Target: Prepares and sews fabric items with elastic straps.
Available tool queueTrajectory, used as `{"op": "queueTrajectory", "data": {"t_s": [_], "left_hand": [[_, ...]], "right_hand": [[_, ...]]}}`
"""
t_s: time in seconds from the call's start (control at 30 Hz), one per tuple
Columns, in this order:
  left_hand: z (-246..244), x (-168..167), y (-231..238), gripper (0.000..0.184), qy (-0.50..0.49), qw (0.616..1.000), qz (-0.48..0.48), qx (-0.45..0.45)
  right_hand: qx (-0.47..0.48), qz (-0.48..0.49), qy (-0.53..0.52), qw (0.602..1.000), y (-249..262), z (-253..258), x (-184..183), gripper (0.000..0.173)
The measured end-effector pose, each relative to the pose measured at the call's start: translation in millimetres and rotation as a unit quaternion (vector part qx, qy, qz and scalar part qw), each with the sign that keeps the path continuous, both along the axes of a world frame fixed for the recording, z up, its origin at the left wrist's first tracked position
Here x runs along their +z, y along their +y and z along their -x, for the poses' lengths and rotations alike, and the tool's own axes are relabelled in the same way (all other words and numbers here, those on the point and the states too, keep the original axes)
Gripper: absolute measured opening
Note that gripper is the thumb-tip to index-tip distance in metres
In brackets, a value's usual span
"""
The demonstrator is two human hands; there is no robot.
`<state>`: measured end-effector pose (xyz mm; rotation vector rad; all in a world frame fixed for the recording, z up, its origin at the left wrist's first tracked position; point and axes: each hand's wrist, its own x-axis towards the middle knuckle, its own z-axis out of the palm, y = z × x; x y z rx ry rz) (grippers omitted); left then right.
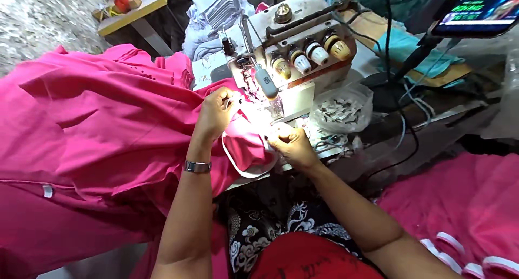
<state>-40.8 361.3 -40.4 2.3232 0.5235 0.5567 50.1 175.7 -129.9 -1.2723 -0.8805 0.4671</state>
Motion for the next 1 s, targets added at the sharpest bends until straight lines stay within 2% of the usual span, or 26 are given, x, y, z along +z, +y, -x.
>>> {"op": "queueTrajectory", "data": {"t_s": [0.23,0.37,0.53,0.77,0.87,1.0], "left_hand": [[-8,-4,-5,0.011,0.036,0.991,-0.122,0.041],[-8,-2,-11,0.013,0.072,0.988,-0.114,0.076],[-3,-5,-13,0.013,0.061,0.987,-0.132,0.068],[-8,-7,-21,0.015,0.066,0.977,-0.17,0.111],[-2,-10,-26,0.012,0.047,0.972,-0.211,0.089],[-5,-9,-24,0.012,0.042,0.974,-0.2,0.099]], "right_hand": [[-0.001,0.016,0.034,0.999,-3,1,-3,0.023],[-0.022,0.014,0.017,1.0,-5,4,-3,0.027],[-0.029,0.003,0.002,1.0,-15,12,-7,0.034],[-0.045,0.019,-0.049,0.998,-18,15,-6,0.034],[-0.047,0.005,-0.062,0.997,-19,14,-8,0.034],[-0.036,0.005,-0.055,0.998,-20,13,-11,0.034]]}}
